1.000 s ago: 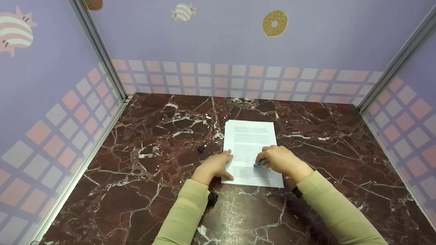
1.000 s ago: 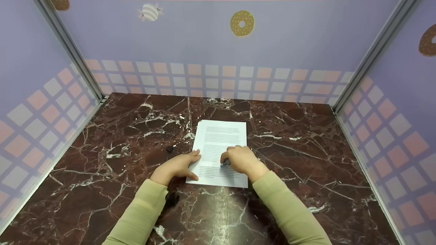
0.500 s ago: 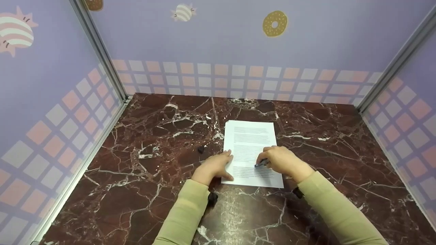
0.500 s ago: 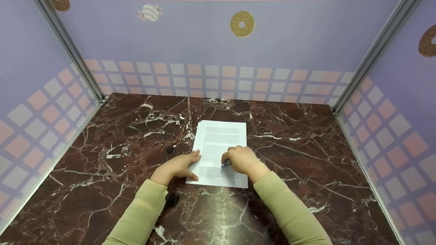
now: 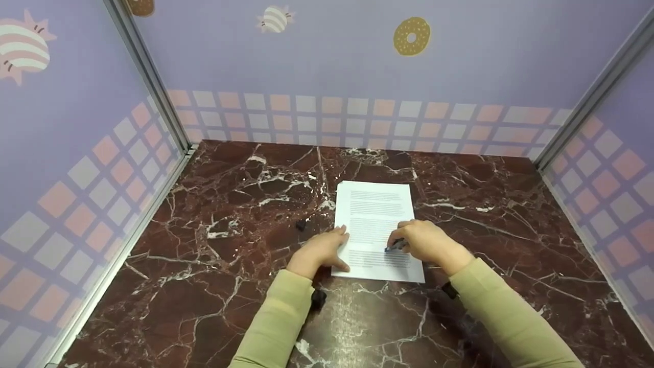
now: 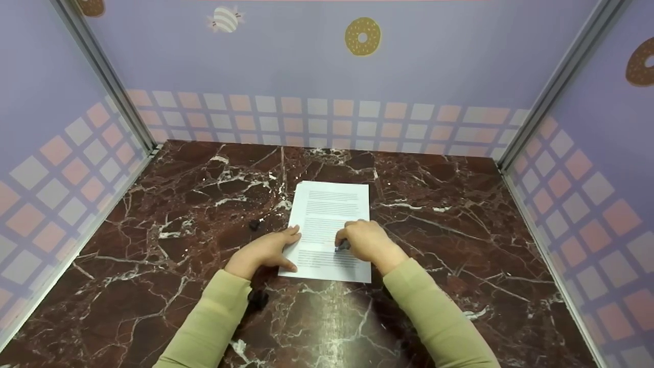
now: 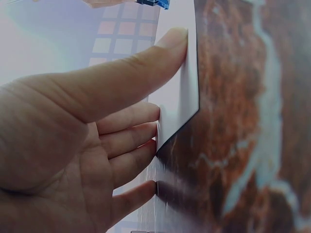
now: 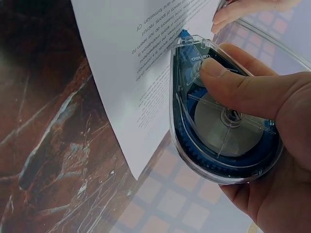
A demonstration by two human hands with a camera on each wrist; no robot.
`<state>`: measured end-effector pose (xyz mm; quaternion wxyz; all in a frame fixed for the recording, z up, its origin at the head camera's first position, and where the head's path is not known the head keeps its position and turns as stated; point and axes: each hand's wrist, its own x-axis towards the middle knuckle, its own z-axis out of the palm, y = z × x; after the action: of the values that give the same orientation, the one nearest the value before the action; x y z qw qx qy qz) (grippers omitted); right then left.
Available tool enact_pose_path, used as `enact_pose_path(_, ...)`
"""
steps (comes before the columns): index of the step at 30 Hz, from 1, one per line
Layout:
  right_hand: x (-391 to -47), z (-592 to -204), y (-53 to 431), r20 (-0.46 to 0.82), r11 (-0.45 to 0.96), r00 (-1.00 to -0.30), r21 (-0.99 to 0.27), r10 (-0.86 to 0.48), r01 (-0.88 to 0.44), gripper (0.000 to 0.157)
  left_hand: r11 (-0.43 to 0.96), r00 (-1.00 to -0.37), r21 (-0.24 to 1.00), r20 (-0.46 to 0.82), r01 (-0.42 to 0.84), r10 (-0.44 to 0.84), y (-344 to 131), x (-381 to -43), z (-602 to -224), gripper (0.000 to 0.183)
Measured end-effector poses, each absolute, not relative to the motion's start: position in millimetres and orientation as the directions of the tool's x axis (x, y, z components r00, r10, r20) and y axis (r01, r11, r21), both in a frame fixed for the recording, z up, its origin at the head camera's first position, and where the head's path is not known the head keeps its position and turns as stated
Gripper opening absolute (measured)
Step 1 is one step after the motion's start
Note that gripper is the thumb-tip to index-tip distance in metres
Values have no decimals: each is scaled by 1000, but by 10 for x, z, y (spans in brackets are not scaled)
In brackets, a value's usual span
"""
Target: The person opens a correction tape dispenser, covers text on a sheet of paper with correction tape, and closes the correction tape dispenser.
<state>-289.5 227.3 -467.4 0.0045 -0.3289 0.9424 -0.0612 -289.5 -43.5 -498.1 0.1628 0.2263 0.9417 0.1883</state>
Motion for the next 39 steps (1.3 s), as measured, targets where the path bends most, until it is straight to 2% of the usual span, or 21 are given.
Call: enact_pose_path(39,-2888,-4681,2410,50,772,-779,-110,-625,-626,34,822,-844,430,-210,374,494,-429,-2919,-5009,95)
